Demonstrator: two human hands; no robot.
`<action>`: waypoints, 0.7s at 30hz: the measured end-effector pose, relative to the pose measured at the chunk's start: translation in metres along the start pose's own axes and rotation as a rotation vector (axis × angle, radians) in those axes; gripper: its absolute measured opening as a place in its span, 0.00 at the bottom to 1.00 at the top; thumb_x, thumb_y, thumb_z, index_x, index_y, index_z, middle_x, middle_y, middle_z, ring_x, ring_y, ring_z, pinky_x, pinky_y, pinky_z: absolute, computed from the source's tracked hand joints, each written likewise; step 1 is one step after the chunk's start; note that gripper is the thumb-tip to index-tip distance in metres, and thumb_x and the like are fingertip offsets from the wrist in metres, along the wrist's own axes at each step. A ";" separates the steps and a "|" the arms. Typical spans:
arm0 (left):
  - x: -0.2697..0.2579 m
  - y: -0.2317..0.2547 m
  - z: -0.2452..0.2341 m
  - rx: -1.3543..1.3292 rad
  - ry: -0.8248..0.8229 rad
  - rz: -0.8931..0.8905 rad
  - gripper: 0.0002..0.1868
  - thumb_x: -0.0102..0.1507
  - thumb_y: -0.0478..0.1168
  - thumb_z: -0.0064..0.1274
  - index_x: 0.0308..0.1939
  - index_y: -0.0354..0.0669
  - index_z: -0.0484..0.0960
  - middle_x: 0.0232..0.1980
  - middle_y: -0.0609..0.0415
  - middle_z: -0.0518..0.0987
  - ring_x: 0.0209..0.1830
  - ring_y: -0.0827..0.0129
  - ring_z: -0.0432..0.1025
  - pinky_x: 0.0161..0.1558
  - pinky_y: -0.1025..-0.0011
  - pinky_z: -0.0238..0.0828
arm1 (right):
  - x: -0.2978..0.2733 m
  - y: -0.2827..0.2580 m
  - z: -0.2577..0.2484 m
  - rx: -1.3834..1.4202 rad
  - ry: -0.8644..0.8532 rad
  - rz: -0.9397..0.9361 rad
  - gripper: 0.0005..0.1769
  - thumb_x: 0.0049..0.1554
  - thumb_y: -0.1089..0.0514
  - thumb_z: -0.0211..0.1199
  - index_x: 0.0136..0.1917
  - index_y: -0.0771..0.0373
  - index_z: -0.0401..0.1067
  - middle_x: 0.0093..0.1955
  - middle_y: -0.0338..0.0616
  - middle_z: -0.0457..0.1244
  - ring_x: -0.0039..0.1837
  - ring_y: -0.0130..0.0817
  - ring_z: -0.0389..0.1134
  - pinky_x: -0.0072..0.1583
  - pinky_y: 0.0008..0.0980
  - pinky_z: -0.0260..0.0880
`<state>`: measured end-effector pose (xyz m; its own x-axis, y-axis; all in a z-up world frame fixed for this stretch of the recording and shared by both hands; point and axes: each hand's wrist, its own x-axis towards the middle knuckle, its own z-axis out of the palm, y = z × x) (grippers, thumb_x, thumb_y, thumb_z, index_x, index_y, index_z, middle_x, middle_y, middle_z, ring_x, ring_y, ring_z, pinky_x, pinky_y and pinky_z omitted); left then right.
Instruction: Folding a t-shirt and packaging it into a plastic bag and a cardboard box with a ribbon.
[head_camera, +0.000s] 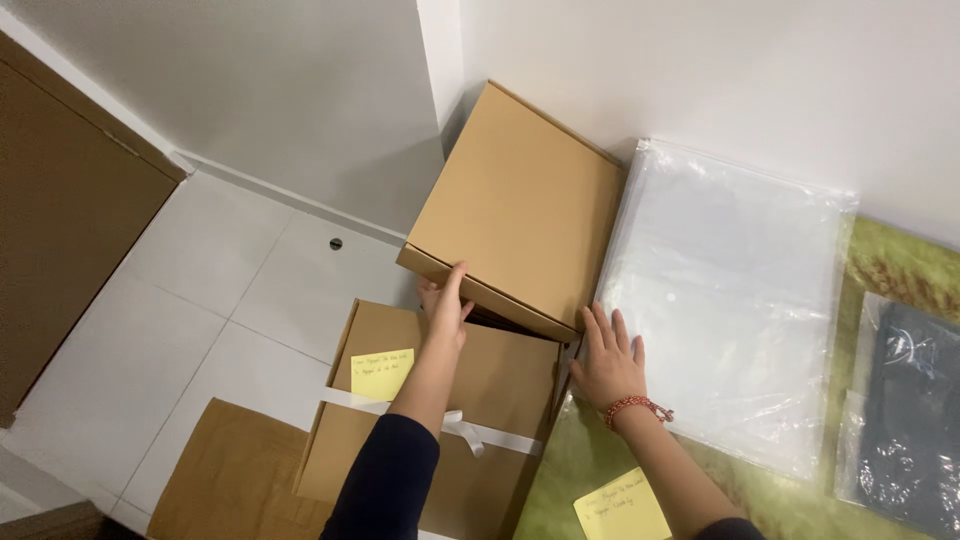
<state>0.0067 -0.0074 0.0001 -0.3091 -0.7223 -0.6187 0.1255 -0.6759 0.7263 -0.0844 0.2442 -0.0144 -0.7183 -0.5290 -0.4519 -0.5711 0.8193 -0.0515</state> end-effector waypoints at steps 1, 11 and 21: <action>-0.009 0.009 0.002 0.001 -0.005 0.000 0.62 0.58 0.46 0.77 0.83 0.46 0.45 0.85 0.39 0.42 0.85 0.34 0.42 0.72 0.25 0.55 | -0.003 0.000 0.001 0.001 0.003 0.004 0.54 0.61 0.39 0.59 0.89 0.39 0.32 0.92 0.28 0.30 0.91 0.38 0.27 0.83 0.62 0.38; -0.060 0.055 0.000 0.065 0.028 0.062 0.64 0.56 0.55 0.74 0.84 0.50 0.45 0.83 0.35 0.48 0.83 0.35 0.50 0.73 0.34 0.63 | -0.020 0.002 0.004 0.274 0.112 0.024 0.48 0.65 0.29 0.52 0.89 0.40 0.36 0.91 0.35 0.37 0.90 0.36 0.34 0.83 0.59 0.45; -0.110 0.069 -0.037 0.014 -0.084 -0.006 0.67 0.56 0.73 0.60 0.85 0.46 0.41 0.84 0.32 0.44 0.84 0.35 0.50 0.74 0.44 0.67 | -0.096 -0.019 -0.042 1.152 0.212 -0.104 0.44 0.66 0.37 0.53 0.88 0.51 0.45 0.88 0.56 0.45 0.81 0.63 0.55 0.77 0.59 0.63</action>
<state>0.0845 0.0196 0.1074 -0.3876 -0.7029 -0.5964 0.1104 -0.6777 0.7270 -0.0214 0.2703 0.0672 -0.8030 -0.5426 -0.2467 -0.0123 0.4289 -0.9033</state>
